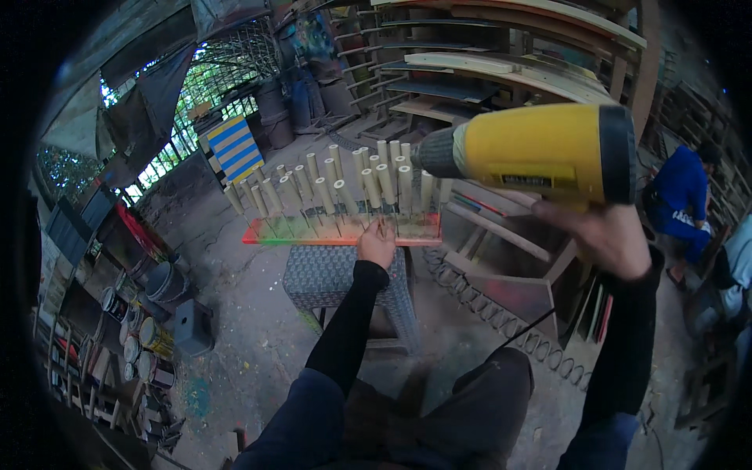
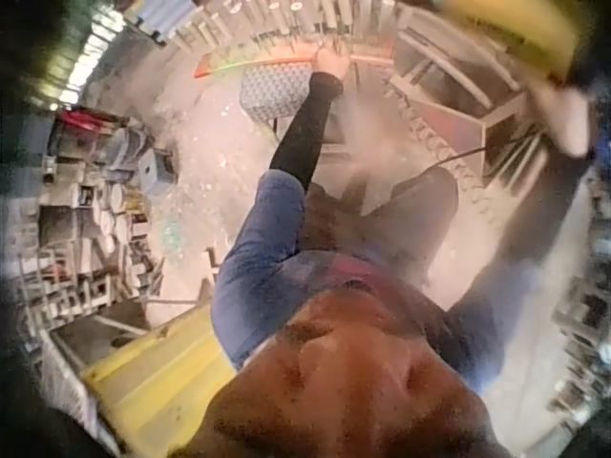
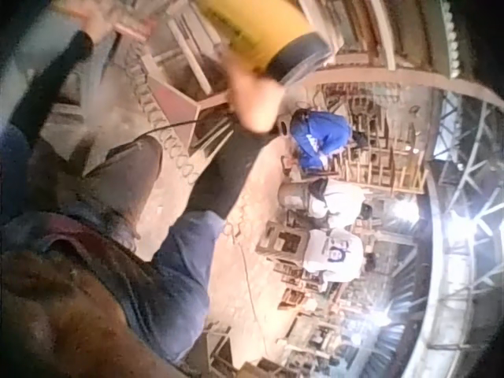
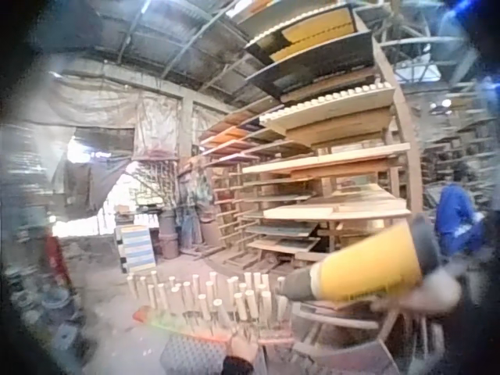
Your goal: The person uses a yellow heat gun to apply heat to the tops of multiple white cylindrical candles arranged on a wooden board. They then insert thin metal rods into the heated centers of the candles, repeating the process for several units.
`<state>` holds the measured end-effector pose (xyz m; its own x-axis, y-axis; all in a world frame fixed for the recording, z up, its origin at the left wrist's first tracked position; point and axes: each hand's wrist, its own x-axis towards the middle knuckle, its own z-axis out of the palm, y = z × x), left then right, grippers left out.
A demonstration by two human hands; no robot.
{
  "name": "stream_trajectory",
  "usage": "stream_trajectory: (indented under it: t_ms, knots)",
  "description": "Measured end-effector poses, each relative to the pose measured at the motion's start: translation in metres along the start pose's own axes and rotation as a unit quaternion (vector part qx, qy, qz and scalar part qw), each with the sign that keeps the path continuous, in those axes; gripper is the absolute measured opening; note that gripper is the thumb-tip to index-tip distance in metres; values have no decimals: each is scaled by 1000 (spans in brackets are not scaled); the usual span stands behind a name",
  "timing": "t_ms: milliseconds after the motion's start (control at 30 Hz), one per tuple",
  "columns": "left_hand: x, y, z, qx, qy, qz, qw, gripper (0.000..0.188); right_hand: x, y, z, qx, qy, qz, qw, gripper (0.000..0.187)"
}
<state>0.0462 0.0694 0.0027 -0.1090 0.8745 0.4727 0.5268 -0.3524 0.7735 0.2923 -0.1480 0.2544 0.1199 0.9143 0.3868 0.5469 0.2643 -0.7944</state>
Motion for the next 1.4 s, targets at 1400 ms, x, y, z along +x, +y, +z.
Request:
stream_trajectory:
  t_ms: [1400]
  knots:
    - [-30,-3,-42,4,7,26,1000,29,88,15,-87,-254,9,-146,956,34]
